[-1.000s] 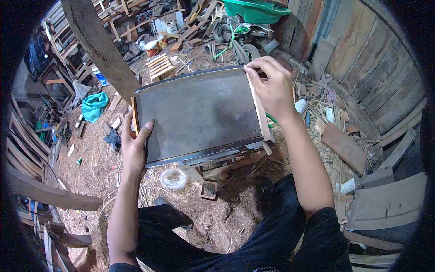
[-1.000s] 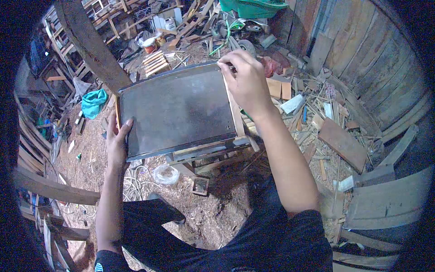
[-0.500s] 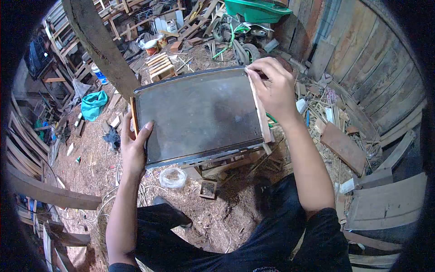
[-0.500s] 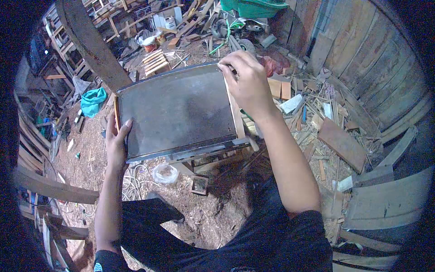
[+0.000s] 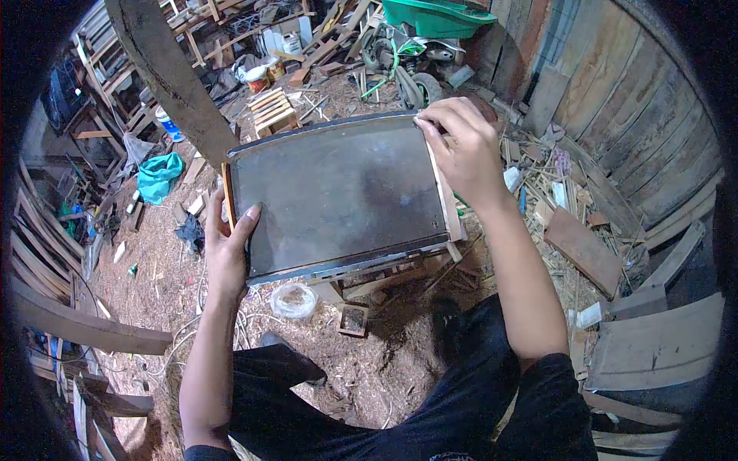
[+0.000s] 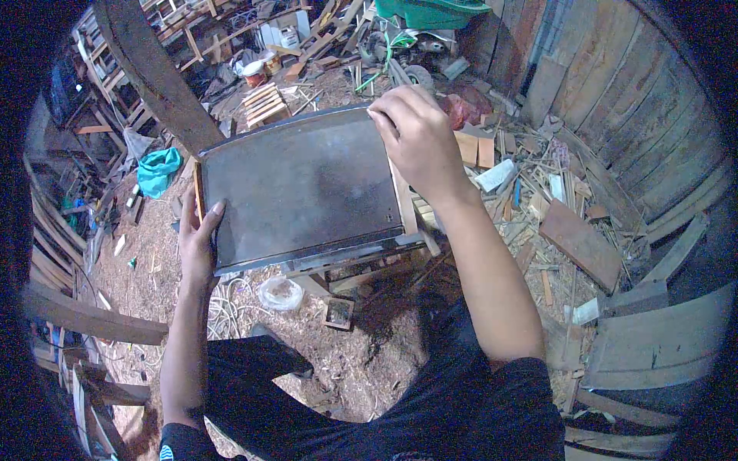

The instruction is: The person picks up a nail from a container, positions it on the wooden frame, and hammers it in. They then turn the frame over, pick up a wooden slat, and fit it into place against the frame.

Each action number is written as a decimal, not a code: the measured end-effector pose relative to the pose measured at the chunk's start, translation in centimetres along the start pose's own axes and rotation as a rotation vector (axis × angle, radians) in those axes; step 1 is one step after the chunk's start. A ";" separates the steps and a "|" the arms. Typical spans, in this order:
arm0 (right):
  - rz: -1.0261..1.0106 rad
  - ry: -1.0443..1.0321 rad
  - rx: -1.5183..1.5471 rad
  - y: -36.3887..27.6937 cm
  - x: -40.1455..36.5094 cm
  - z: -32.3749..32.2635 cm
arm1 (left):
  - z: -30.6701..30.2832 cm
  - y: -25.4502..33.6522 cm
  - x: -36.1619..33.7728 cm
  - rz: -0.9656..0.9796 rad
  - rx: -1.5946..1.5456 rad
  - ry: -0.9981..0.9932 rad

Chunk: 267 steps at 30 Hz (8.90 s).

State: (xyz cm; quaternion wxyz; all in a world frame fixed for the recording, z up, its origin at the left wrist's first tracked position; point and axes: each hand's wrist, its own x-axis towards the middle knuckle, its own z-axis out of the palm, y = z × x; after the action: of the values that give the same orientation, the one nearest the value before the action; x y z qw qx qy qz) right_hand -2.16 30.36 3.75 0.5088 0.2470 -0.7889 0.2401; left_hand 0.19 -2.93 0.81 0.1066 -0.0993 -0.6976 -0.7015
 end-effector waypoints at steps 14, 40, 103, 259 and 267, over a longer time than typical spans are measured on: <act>-0.048 -0.057 -0.048 0.0 -0.1 -0.1 | 0.0 0.0 0.1 -0.029 -0.008 -0.016; -0.002 -0.090 -0.076 -0.3 -0.3 -0.2 | -0.1 -0.1 0.4 -0.008 -0.029 -0.030; 1.078 -0.151 0.184 1.9 -12.3 -7.0 | -0.3 -0.1 1.6 -0.017 0.014 -0.021; 0.440 -0.121 0.012 -7.1 -11.6 -8.5 | -0.5 -0.3 0.4 0.008 -0.014 -0.022; 0.503 -0.220 0.041 -7.1 -11.1 -9.0 | -0.1 -0.2 0.0 0.029 -0.033 -0.046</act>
State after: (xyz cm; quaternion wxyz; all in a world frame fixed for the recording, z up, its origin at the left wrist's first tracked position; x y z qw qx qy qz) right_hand 12.43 32.23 -2.26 0.3395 0.0781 -0.8709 0.3467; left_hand 0.17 -3.07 0.58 0.0989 -0.1272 -0.6869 -0.7087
